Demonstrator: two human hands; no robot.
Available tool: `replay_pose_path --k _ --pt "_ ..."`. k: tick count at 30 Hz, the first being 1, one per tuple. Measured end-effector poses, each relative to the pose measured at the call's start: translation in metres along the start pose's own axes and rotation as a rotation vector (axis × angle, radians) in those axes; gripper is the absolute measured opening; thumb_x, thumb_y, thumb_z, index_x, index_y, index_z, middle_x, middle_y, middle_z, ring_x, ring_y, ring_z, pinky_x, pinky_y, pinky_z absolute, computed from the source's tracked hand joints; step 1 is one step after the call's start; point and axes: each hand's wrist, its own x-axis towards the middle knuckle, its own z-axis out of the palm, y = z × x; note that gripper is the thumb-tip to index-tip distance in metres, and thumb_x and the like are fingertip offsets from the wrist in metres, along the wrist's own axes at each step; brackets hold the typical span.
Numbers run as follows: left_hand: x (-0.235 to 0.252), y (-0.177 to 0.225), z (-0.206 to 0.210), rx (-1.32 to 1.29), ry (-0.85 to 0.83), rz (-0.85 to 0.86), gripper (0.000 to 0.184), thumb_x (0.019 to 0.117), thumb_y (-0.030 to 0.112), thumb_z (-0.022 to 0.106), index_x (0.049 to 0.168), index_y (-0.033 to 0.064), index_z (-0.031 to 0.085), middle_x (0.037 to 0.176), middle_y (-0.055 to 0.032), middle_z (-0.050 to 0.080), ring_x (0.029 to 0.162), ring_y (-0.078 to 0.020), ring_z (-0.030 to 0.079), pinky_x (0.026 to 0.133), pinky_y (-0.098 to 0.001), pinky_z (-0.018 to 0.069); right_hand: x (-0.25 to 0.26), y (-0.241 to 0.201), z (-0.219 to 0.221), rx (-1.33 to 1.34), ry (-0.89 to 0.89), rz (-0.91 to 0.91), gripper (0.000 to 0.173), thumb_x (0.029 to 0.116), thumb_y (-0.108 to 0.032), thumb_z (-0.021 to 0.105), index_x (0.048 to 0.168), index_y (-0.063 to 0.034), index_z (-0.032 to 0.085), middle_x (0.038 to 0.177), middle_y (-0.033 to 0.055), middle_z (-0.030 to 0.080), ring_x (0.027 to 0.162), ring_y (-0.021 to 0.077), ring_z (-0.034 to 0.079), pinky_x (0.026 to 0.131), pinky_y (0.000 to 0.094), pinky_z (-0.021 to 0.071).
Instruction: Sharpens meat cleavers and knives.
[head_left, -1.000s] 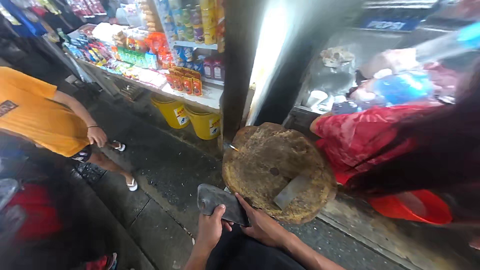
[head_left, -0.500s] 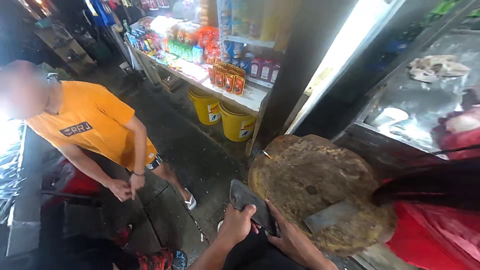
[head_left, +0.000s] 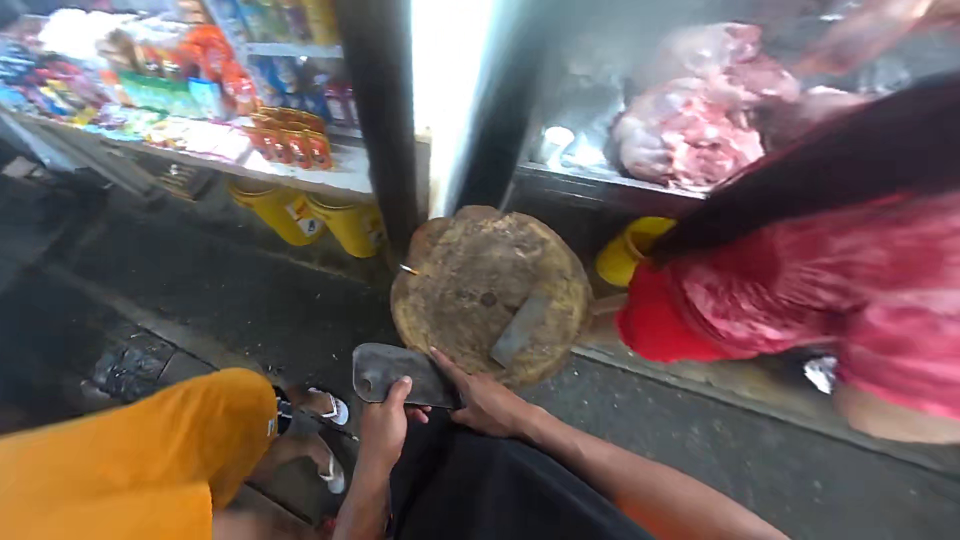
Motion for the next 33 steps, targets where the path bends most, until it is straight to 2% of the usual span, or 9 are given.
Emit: replay_pose_path --k 7,11,16,18,21,23,27,29,33 --pt "0.008 -0.008 0.018 0.044 -0.093 0.032 0.019 0.1049 0.004 0.05 0.113 -0.0106 0.058 0.085 -0.0252 0.073 0.062 -0.0317 0.072 0.054 -0.0409 0.0629 -0.006 0.023 -0.007 0.02 0.022 -0.048 0.113 0.0859 -0.024 0.077 0.166 -0.0391 -0.001 0.11 0.024 0.07 0.094 0.0459 0.07 0.083 0.0688 0.0539" --pt "0.014 -0.021 0.032 0.07 -0.22 0.05 0.025 0.1074 0.011 0.048 0.116 -0.0091 0.058 0.089 -0.0248 0.073 0.068 -0.0328 0.074 0.059 -0.0427 0.0643 -0.019 0.047 -0.014 -0.01 0.122 -0.034 0.102 0.0876 -0.024 0.072 0.164 -0.0465 0.008 0.103 0.0208 0.072 0.089 0.045 0.07 0.078 0.0689 0.0535" --pt "0.028 -0.021 0.027 0.664 -0.603 0.043 0.043 0.106 0.038 0.052 0.126 0.0024 0.063 0.103 -0.0071 0.075 0.087 -0.0188 0.074 0.08 -0.0381 0.0634 -0.047 0.094 -0.023 -0.063 0.246 0.125 0.095 0.0877 -0.027 0.068 0.164 -0.0459 0.015 0.098 0.0203 0.073 0.085 0.045 0.07 0.075 0.0676 0.0534" --pt "0.032 -0.014 0.032 0.822 -0.712 0.062 0.058 0.1039 0.046 0.054 0.147 0.0063 0.052 0.125 -0.0052 0.07 0.098 -0.0159 0.072 0.086 -0.037 0.0623 -0.057 0.116 -0.031 -0.099 0.29 0.241 0.094 0.0886 -0.027 0.067 0.164 -0.0454 0.015 0.099 0.022 0.073 0.087 0.0471 0.07 0.076 0.0689 0.0533" --pt "0.027 -0.017 0.059 0.811 -0.627 0.233 0.062 0.1012 0.042 0.061 0.151 0.0062 0.049 0.127 -0.0036 0.07 0.097 -0.0125 0.072 0.083 -0.0336 0.063 -0.073 0.153 -0.045 -0.223 0.364 0.378 0.09 0.0911 -0.026 0.065 0.164 -0.0453 0.016 0.1 0.0216 0.073 0.087 0.0472 0.07 0.073 0.0678 0.0535" --pt "0.026 -0.03 0.089 0.8 -0.568 0.421 0.059 0.1008 0.04 0.059 0.145 0.0015 0.054 0.127 -0.0056 0.07 0.108 -0.0135 0.07 0.092 -0.0354 0.0615 -0.085 0.177 -0.055 -0.314 0.421 0.419 0.087 0.0929 -0.024 0.064 0.164 -0.0447 0.019 0.097 0.0215 0.072 0.085 0.0467 0.07 0.071 0.0656 0.0538" --pt "0.062 -0.096 0.161 1.143 -0.691 0.706 0.067 0.0996 0.046 0.054 0.154 0.0071 0.047 0.163 -0.0076 0.041 0.154 -0.0213 0.031 0.128 -0.0482 0.025 -0.1 0.224 -0.069 -0.421 0.427 0.474 0.087 0.0941 -0.017 0.063 0.164 -0.0446 0.019 0.095 0.0223 0.071 0.085 0.0466 0.07 0.071 0.063 0.0537" --pt "0.093 -0.14 0.191 1.37 -0.762 0.79 0.076 0.1001 0.055 0.051 0.161 0.0117 0.036 0.171 -0.009 0.024 0.159 -0.026 0.016 0.129 -0.0548 0.0128 -0.102 0.242 -0.073 -0.452 0.41 0.502 0.087 0.0939 -0.017 0.061 0.164 -0.0456 0.018 0.094 0.0221 0.071 0.084 0.0462 0.07 0.07 0.0623 0.0539" --pt "0.124 -0.186 0.233 1.554 -0.818 0.802 0.079 0.1028 0.06 0.041 0.166 0.0173 0.021 0.174 -0.0066 0.009 0.161 -0.0268 0.004 0.128 -0.0593 0.0051 -0.104 0.263 -0.086 -0.484 0.392 0.503 0.086 0.0936 -0.016 0.059 0.164 -0.0446 0.019 0.094 0.0224 0.071 0.084 0.0452 0.07 0.07 0.0616 0.0542"
